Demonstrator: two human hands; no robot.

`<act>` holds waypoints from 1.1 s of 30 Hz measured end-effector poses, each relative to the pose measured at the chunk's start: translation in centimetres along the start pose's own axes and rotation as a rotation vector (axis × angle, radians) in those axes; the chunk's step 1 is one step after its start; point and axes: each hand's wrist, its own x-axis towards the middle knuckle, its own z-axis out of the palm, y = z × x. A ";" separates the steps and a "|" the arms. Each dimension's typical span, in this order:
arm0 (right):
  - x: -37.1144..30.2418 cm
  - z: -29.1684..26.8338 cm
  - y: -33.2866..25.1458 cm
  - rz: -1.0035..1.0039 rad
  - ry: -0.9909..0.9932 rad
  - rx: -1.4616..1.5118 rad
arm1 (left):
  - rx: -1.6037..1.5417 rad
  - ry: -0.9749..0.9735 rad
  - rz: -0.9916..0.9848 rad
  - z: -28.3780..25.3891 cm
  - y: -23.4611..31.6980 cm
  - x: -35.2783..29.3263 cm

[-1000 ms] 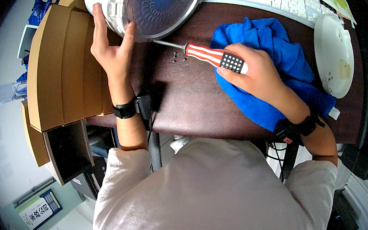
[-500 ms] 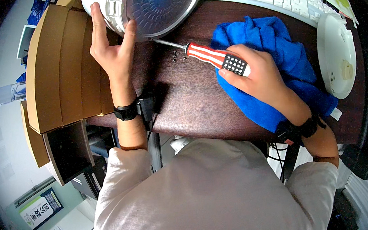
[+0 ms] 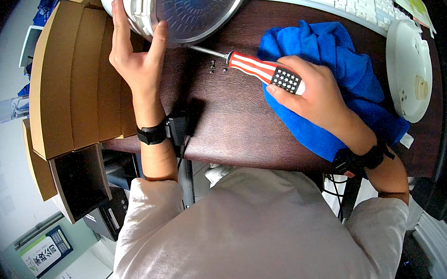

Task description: The person uses a screwdriver to tighten screws on the bottom of a white cylindrical appliance. They repeatedly pick up screws from the table and insert them into the screwdriver before securing them into the appliance base.

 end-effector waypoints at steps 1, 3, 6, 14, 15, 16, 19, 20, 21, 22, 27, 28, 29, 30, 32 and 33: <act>0.0 0.0 0.0 0.004 0.003 -0.001 | -0.004 -0.001 -0.004 0.0 0.0 0.0; 0.0 0.0 -0.1 0.009 0.002 -0.001 | -0.009 -0.002 -0.015 0.0 0.2 0.0; 0.0 0.2 -0.1 0.010 -0.006 -0.007 | 0.016 0.008 0.013 0.1 0.0 0.0; -0.5 0.7 -0.1 -0.091 0.024 -0.185 | -0.013 0.024 -0.025 0.2 0.2 0.0; -0.5 0.7 -0.2 -0.085 0.017 -0.186 | 0.011 0.018 -0.016 0.0 0.2 0.1; -0.5 0.8 -0.2 -0.076 0.015 -0.168 | 0.034 0.013 -0.007 -0.1 0.3 0.2; -0.4 0.8 -0.1 -0.053 0.022 -0.129 | 0.141 -0.045 0.065 -0.9 0.0 1.1; -0.4 0.9 -0.2 -0.054 0.023 -0.116 | 0.199 -0.070 0.109 -1.4 -0.3 1.3; -0.4 1.0 -0.3 -0.055 0.025 -0.104 | 0.156 -0.097 0.075 -1.6 -0.8 1.4; -0.4 1.0 -0.3 -0.048 0.032 -0.102 | 0.148 -0.115 0.102 -1.7 -1.4 1.8; -0.3 1.2 -0.8 -0.035 0.024 -0.077 | -0.071 -0.178 0.122 -1.2 -4.5 2.7; -0.3 1.2 -0.8 -0.042 0.029 -0.078 | -0.118 -0.184 0.137 -0.9 -5.2 2.7; -0.2 1.4 -0.6 -0.045 0.034 -0.080 | -0.314 -0.091 0.113 0.8 -5.5 2.3; -0.3 1.4 -0.5 -0.047 0.042 -0.081 | -0.360 -0.056 0.162 1.4 -5.5 2.3; -0.2 1.1 -1.0 -0.029 0.033 -0.062 | -0.272 -0.055 0.161 1.3 -5.1 2.6; -0.2 1.0 -1.2 -0.019 0.028 -0.053 | -0.173 -0.090 0.183 1.0 -4.9 2.8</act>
